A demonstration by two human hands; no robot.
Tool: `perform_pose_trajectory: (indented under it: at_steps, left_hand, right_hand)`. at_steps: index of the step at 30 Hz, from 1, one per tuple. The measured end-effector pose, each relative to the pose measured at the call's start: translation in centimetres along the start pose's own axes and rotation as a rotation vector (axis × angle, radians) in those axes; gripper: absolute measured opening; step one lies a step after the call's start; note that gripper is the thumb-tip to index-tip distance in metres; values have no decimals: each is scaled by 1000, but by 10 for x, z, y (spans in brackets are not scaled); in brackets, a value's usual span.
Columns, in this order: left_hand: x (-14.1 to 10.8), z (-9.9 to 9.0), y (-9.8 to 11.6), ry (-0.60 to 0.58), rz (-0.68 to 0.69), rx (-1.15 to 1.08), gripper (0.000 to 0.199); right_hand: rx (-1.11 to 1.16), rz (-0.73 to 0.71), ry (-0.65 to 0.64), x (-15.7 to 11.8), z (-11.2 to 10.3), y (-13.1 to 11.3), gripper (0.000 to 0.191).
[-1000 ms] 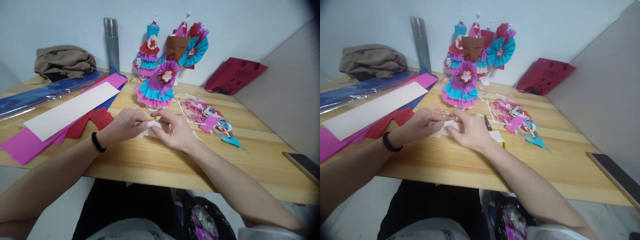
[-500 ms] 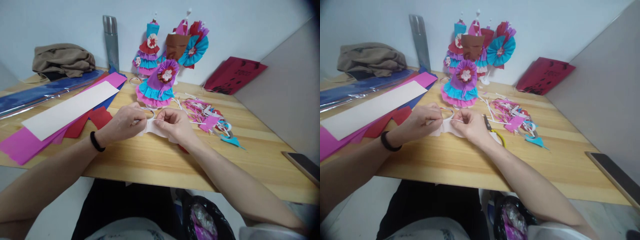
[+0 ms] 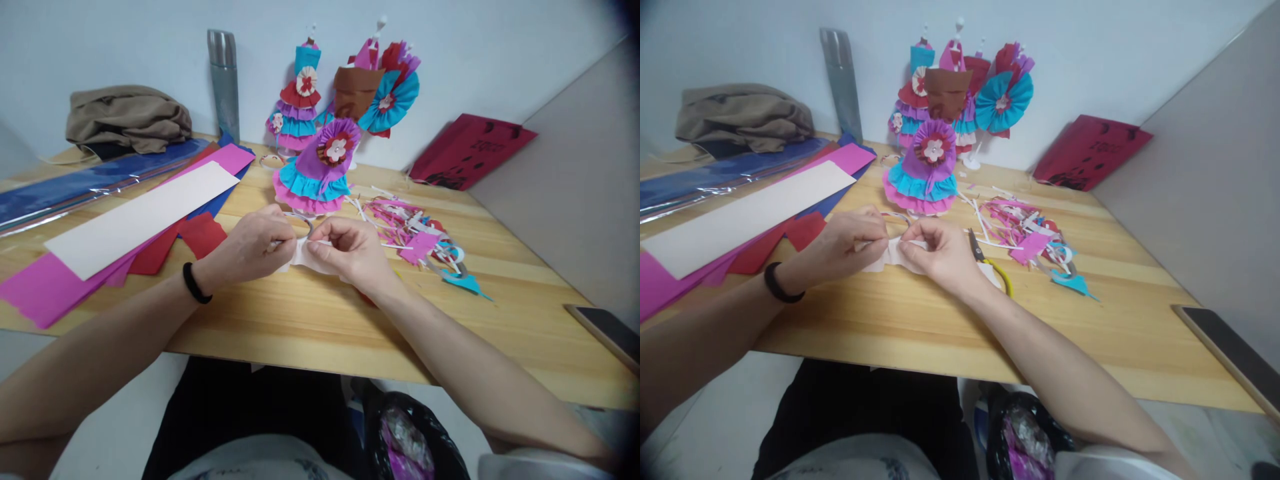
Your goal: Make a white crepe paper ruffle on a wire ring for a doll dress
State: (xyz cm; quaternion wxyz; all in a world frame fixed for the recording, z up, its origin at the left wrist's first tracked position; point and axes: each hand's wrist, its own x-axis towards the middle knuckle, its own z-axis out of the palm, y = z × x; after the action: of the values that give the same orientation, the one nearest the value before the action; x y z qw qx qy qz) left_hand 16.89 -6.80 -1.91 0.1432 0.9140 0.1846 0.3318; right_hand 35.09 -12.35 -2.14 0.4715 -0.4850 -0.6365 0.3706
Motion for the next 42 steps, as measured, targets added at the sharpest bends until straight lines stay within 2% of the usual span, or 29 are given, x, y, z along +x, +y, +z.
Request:
perform_pose_trajectory:
  at_steps: [15,22,26,30,37,42]
  left_hand:
    - [0,-3,4,-58,35,-58,27]
    - [0,-3,2,-84,55,-82,29]
    - [0,-5,4,-84,-3,-116,33]
    - [-1,-3,4,-55,-39,-162,31]
    - [-1,5,-3,32,-9,-118,30]
    - [-1,3,-9,117,9,-15,29]
  right_hand:
    - [112,78,11,0,1,2,30]
    - [144,126,-148,2,-3,7,25]
    - [178,147,-146,1,-2,7,25]
    - [199,153,-128,1,1,6,26]
    - [191,148,-157,-1,0,2,25]
    - [-7,55,-75,-1,-10,-2,28]
